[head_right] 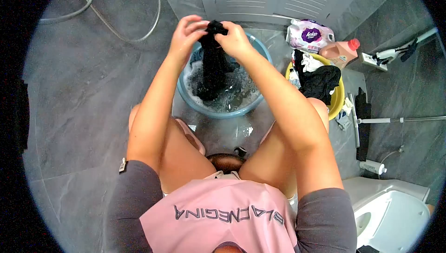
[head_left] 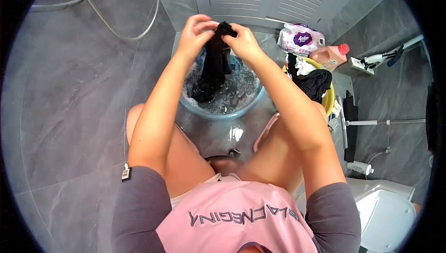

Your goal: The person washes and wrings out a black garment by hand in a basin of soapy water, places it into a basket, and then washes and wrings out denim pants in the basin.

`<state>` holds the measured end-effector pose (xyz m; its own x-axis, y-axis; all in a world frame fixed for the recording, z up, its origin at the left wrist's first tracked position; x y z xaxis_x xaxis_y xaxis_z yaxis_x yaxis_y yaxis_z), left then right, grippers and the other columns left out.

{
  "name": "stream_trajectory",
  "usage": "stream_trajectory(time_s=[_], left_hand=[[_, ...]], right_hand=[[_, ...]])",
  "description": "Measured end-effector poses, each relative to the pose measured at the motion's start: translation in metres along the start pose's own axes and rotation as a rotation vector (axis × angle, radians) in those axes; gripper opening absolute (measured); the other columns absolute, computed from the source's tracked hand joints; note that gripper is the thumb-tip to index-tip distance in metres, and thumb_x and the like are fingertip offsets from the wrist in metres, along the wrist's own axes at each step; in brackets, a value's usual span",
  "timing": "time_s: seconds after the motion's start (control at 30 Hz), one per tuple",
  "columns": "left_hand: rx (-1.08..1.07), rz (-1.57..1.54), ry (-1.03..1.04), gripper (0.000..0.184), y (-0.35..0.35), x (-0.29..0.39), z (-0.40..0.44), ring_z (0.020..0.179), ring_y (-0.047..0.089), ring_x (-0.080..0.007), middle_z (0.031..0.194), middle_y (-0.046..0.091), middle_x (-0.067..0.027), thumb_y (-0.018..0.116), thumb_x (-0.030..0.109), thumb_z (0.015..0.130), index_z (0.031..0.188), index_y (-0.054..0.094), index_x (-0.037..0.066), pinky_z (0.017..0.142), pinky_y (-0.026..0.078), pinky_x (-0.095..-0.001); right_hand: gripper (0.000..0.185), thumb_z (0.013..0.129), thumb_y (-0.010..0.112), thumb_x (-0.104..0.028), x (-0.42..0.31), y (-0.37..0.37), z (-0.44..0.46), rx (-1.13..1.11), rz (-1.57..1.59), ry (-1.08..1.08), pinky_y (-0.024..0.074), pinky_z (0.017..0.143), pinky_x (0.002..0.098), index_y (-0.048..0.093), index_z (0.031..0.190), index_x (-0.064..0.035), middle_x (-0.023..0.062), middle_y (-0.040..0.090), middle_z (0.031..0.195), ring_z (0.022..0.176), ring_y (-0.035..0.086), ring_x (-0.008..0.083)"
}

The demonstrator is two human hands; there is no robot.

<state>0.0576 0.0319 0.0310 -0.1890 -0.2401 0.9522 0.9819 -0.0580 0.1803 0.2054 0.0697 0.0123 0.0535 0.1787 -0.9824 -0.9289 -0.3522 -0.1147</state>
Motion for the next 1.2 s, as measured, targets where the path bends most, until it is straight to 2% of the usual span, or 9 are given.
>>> stream_trajectory(time_s=[0.1, 0.17, 0.27, 0.37, 0.5, 0.57, 0.83, 1.03, 1.2], left_hand=[[0.056, 0.6, 0.001, 0.06, -0.041, -0.033, -0.004, 0.114, 0.044, -0.0253, 0.125, 0.044, -0.0167, 0.061, 0.004, 0.066, 0.121, 0.036, 0.005, 0.096, 0.037, -0.0373], [-0.233, 0.817, -0.196, 0.091, -0.056, -0.077, -0.022, 0.123, 0.035, -0.0324, 0.13, 0.039, -0.0193, 0.07, 0.011, 0.056, 0.135, 0.024, 0.007, 0.104, 0.028, -0.037], [-0.486, 1.187, -0.295, 0.118, -0.047, -0.118, -0.056, 0.131, 0.016, -0.0379, 0.14, 0.019, -0.0238, 0.081, 0.048, 0.045, 0.137, 0.023, 0.005, 0.108, 0.018, -0.0375], [-0.353, 0.425, -0.396, 0.079, -0.008, -0.127, -0.063, 0.118, 0.041, -0.0256, 0.13, 0.043, -0.0134, 0.079, 0.031, 0.065, 0.128, 0.041, 0.002, 0.1, 0.033, -0.0351], [0.239, 0.2, -0.438, 0.064, 0.007, -0.16, -0.058, 0.112, 0.047, -0.0194, 0.123, 0.051, -0.0071, 0.073, 0.013, 0.071, 0.127, 0.044, 0.003, 0.095, 0.038, -0.0317], [0.237, 0.217, -0.416, 0.058, 0.004, -0.146, -0.051, 0.111, 0.048, -0.0203, 0.123, 0.051, -0.0061, 0.068, 0.014, 0.074, 0.126, 0.045, 0.004, 0.094, 0.037, -0.0319], [0.368, 0.01, -0.452, 0.033, -0.045, -0.08, -0.019, 0.084, 0.058, -0.0189, 0.095, 0.06, -0.0085, 0.046, -0.006, 0.075, 0.105, 0.055, 0.001, 0.075, 0.046, -0.0307], [0.304, 0.024, -0.395, 0.033, -0.032, -0.034, -0.005, 0.078, 0.058, -0.0192, 0.086, 0.057, -0.0083, 0.04, -0.014, 0.069, 0.097, 0.051, -0.001, 0.07, 0.048, -0.0309], [0.28, -0.115, -0.256, 0.025, -0.019, -0.014, 0.0, 0.078, 0.058, -0.0182, 0.085, 0.057, -0.0082, 0.044, -0.01, 0.072, 0.094, 0.05, 0.0, 0.069, 0.049, -0.0303]], right_hand=[[0.017, 0.078, 0.055, -0.002, -0.026, -0.001, -0.007, 0.009, 0.25, 0.02, 0.0454, 0.068, 0.0283, 0.058, 0.094, 0.0021, 0.0062, 0.06, 0.081, 0.074, 0.056, 0.0149], [0.016, 0.079, 0.054, -0.001, -0.058, -0.002, -0.017, -0.007, 0.367, -0.01, 0.0455, 0.069, 0.0282, 0.057, 0.095, 0.0009, 0.0045, 0.058, 0.082, 0.075, 0.056, 0.0148], [0.018, 0.079, 0.056, 0.0, -0.086, -0.002, -0.025, -0.089, 0.663, -0.033, 0.0465, 0.067, 0.0256, 0.055, 0.097, -0.0023, 0.003, 0.057, 0.084, 0.075, 0.056, 0.0125], [0.019, 0.078, 0.058, 0.0, -0.096, 0.007, -0.031, -0.139, 0.798, -0.032, 0.0471, 0.064, 0.0251, 0.056, 0.096, -0.0054, 0.0018, 0.057, 0.083, 0.074, 0.056, 0.0117], [0.021, 0.078, 0.057, 0.001, -0.093, -0.006, -0.022, -0.109, 0.911, -0.068, 0.0486, 0.066, 0.0272, 0.055, 0.098, -0.0054, 0.0047, 0.059, 0.088, 0.078, 0.058, 0.0146], [0.021, 0.078, 0.057, 0.0, -0.093, -0.034, -0.017, 0.03, 0.795, -0.051, 0.0496, 0.066, 0.029, 0.055, 0.098, -0.0045, 0.0058, 0.06, 0.09, 0.079, 0.059, 0.0167], [0.032, 0.068, 0.058, -0.007, -0.02, -0.134, -0.003, -0.108, -0.708, 0.015, 0.048, 0.068, 0.0333, 0.058, 0.098, 0.0018, 0.0138, 0.064, 0.08, 0.075, 0.061, 0.0228], [0.042, 0.066, 0.07, -0.019, 0.046, -0.101, -0.007, -0.683, -0.963, 0.294, 0.0464, 0.08, 0.0351, 0.059, 0.102, -0.0012, 0.0143, 0.064, 0.097, 0.091, 0.06, 0.0285], [0.106, 0.061, 0.079, -0.036, 0.025, -0.041, -0.02, -0.487, -0.621, -0.096, 0.0236, 0.106, 0.038, 0.014, 0.138, -0.0018, 0.0256, 0.024, 0.139, 0.128, 0.026, 0.0357]])
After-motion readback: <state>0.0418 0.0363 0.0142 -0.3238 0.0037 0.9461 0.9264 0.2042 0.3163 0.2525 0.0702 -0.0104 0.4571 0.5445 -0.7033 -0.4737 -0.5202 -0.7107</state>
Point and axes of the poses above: each hand's wrist, its own z-axis towards the middle knuckle, its own y-axis out of the palm, x = y × z, the point moved 2 cm from there along z, towards the middle knuckle
